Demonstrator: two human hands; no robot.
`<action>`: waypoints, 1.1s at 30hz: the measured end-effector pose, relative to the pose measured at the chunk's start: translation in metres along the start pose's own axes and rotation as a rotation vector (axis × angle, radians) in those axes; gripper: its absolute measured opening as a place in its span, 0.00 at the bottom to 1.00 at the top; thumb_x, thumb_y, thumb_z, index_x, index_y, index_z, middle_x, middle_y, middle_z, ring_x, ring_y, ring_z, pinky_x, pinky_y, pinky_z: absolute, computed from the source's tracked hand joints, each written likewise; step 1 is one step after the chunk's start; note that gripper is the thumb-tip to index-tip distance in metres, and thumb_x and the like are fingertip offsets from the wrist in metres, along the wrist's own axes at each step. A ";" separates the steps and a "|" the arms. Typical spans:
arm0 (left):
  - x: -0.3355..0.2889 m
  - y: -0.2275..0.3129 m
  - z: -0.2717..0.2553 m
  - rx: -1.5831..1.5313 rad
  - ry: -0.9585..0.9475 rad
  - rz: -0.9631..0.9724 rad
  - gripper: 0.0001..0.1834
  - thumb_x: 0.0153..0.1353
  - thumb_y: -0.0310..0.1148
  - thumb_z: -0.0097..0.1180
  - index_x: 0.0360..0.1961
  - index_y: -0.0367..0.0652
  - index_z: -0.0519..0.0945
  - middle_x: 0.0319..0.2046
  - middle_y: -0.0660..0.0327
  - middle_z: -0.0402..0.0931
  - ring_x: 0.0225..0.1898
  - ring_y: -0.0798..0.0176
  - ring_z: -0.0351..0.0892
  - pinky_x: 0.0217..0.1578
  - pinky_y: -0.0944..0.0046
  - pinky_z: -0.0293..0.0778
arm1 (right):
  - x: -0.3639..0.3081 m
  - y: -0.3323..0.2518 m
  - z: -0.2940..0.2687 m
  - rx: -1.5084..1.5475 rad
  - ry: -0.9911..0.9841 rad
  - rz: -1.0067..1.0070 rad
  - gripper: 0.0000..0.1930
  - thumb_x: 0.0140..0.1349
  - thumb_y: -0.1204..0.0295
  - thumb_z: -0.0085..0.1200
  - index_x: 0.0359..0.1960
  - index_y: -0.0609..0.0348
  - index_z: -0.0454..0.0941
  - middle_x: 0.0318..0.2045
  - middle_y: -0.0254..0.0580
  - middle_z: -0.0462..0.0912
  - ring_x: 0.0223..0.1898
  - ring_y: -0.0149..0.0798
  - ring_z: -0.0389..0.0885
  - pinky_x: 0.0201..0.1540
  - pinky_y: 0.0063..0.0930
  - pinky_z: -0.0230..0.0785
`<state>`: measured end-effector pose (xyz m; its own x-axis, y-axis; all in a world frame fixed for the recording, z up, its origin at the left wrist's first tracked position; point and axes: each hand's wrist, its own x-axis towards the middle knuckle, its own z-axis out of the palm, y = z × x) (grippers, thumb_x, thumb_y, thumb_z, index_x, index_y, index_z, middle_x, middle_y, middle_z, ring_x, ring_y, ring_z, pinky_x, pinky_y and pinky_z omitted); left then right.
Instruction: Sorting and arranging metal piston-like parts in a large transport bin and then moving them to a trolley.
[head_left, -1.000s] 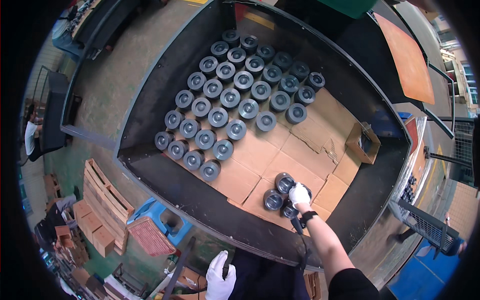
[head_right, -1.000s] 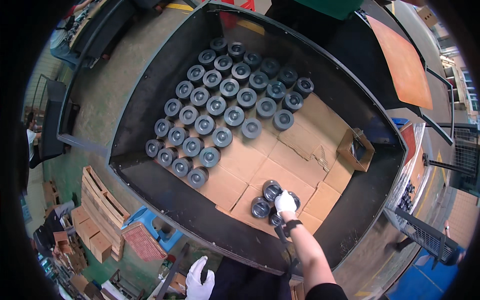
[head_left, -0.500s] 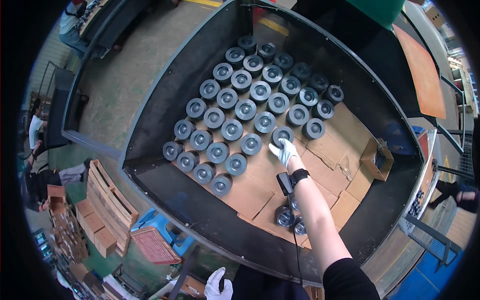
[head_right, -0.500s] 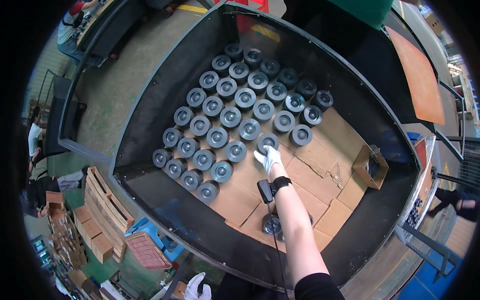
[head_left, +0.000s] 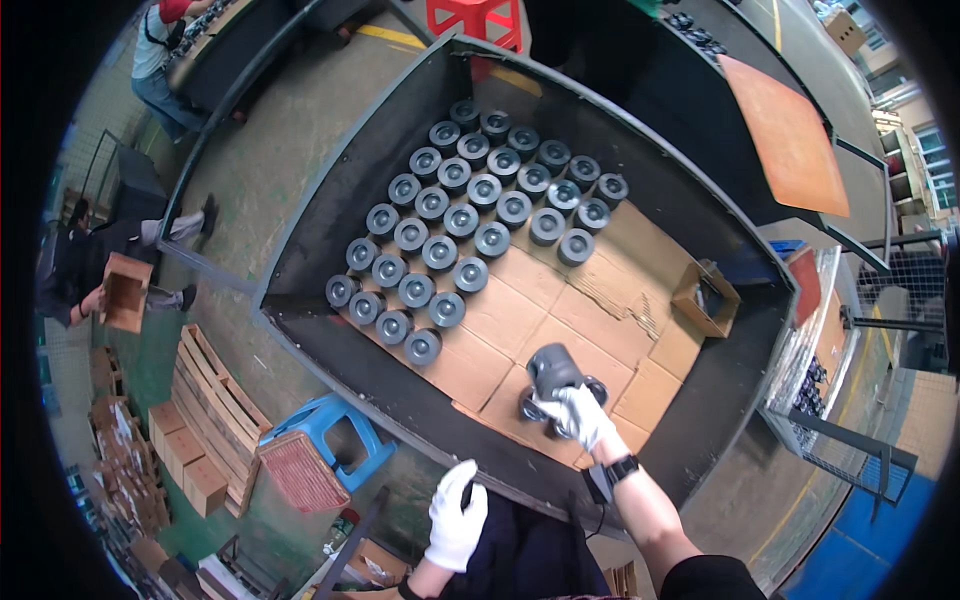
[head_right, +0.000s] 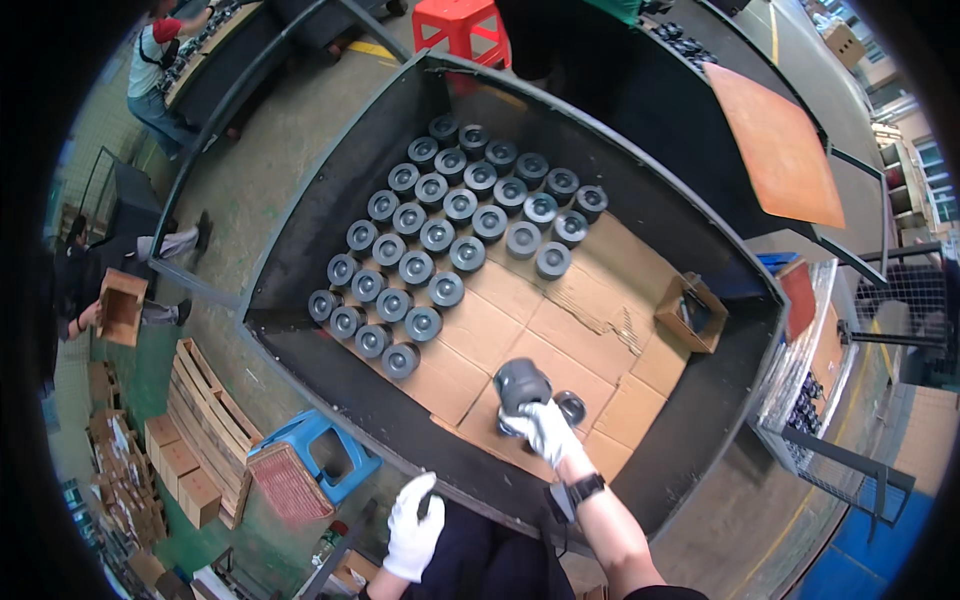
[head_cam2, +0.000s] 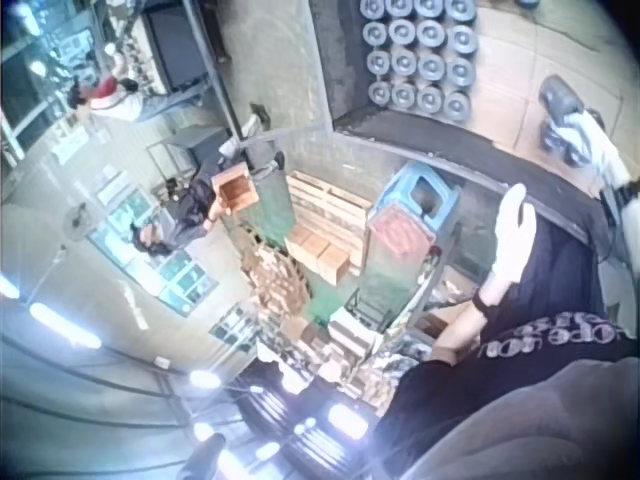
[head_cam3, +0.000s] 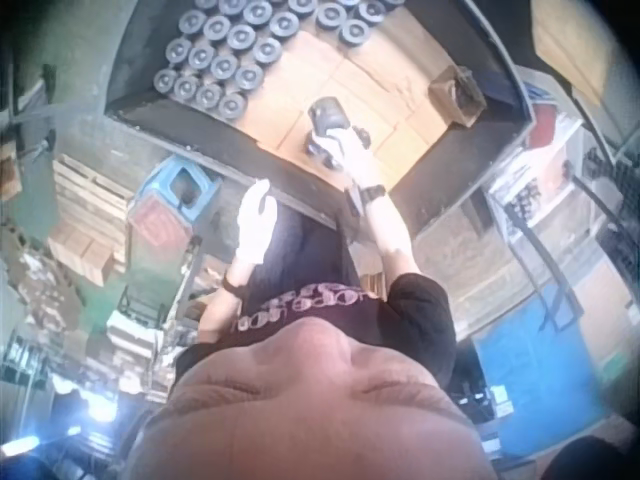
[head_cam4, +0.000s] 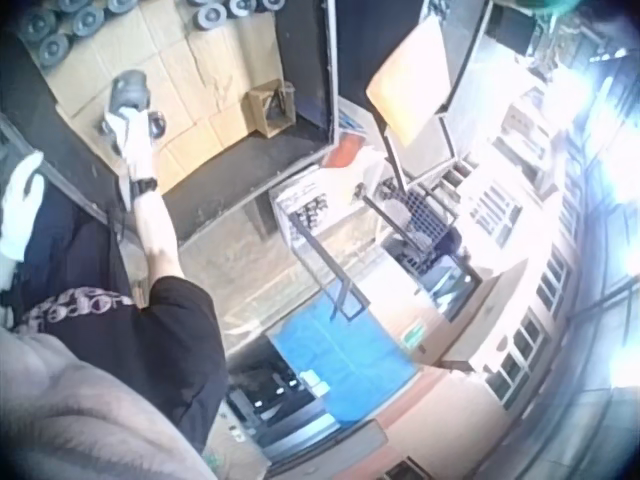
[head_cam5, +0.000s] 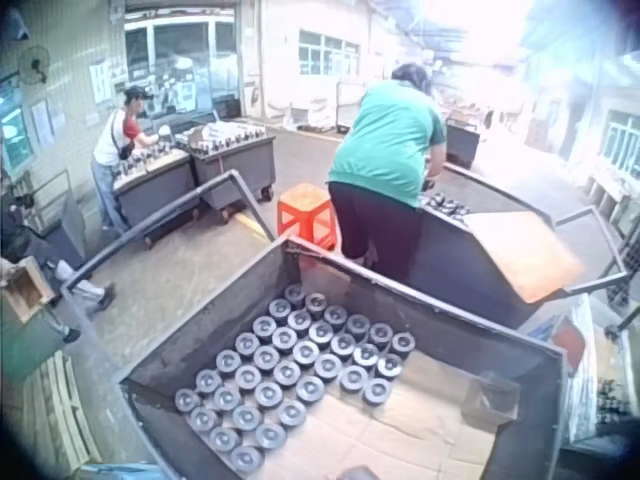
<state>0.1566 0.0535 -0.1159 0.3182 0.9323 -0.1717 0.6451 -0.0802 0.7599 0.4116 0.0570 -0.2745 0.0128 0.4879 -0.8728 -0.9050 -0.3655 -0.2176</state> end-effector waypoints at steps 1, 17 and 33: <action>0.000 0.008 -0.002 0.005 0.010 0.021 0.17 0.59 0.26 0.60 0.51 0.37 0.78 0.49 0.50 0.79 0.52 0.48 0.78 0.54 0.54 0.74 | -0.050 0.003 0.016 -0.064 -0.003 -0.041 0.24 0.55 0.90 0.38 0.57 0.71 0.61 0.49 0.53 0.73 0.49 0.49 0.79 0.53 0.40 0.80; -0.083 0.180 -0.041 -0.903 -0.325 0.083 0.13 0.67 0.30 0.54 0.50 0.35 0.78 0.46 0.61 0.77 0.49 0.66 0.76 0.51 0.66 0.71 | -0.367 0.044 0.005 -0.559 -0.491 -0.747 0.41 0.60 0.64 0.63 0.71 0.58 0.55 0.67 0.42 0.64 0.66 0.41 0.66 0.67 0.35 0.60; -0.145 0.192 -0.045 -1.543 -0.463 0.058 0.29 0.64 0.28 0.51 0.66 0.35 0.62 0.65 0.53 0.64 0.68 0.57 0.62 0.70 0.57 0.51 | -0.406 0.039 -0.006 -0.587 -0.417 -0.771 0.30 0.63 0.80 0.50 0.69 0.61 0.61 0.63 0.44 0.71 0.63 0.35 0.70 0.65 0.27 0.63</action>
<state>0.2033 -0.0813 0.0831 0.6726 0.7367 -0.0697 -0.5631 0.5707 0.5976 0.3741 -0.1600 0.0688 0.2491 0.9446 -0.2137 -0.3653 -0.1127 -0.9241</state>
